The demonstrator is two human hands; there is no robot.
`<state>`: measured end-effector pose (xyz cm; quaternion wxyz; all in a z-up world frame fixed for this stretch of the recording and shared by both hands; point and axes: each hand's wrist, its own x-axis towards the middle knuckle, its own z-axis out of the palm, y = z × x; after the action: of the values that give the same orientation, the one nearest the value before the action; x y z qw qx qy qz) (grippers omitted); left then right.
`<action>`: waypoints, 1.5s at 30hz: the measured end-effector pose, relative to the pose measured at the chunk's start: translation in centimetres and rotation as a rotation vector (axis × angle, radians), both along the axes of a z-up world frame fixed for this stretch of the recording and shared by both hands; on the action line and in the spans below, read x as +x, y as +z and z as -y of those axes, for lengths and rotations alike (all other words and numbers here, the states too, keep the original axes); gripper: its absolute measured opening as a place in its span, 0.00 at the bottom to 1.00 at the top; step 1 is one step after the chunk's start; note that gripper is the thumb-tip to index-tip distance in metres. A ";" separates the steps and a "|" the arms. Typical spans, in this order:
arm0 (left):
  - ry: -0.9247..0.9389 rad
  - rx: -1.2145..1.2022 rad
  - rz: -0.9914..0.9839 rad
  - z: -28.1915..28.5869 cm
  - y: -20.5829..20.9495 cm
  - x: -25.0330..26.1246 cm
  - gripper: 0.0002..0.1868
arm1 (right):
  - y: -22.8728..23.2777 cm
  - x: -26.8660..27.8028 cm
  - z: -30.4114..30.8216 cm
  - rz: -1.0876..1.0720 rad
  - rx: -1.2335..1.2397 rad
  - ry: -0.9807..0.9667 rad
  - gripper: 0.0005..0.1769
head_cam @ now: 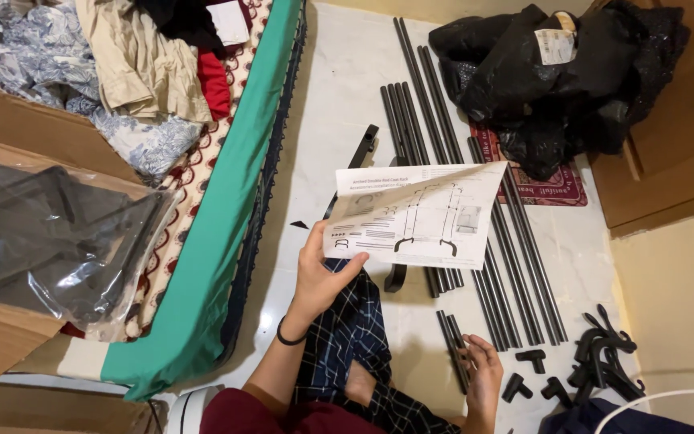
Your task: Reading instructions and organizing metal rods and plastic connectors to assemble a coat rack.
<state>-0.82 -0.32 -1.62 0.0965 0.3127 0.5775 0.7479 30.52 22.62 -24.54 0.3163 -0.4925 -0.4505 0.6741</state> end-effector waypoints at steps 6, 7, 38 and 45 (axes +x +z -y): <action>-0.102 0.073 0.134 0.4 -0.3 -0.2 0.29 | -1.1 0.0 -0.2 -0.037 0.016 0.022 0.15; -0.106 0.072 0.134 0.5 -0.4 -0.3 0.29 | -1.2 0.1 -0.2 -0.037 0.015 0.018 0.15; -0.119 0.008 0.093 0.4 -0.5 -0.4 0.27 | -0.6 -0.9 0.1 -0.008 -0.032 0.039 0.13; -0.135 0.004 0.102 -0.2 -0.7 -0.3 0.27 | 0.7 -0.9 0.4 -0.051 0.040 0.066 0.15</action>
<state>-1.08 -0.16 -2.29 0.1754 0.3128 0.5478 0.7558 29.60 22.18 -23.80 0.3151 -0.4536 -0.4718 0.6873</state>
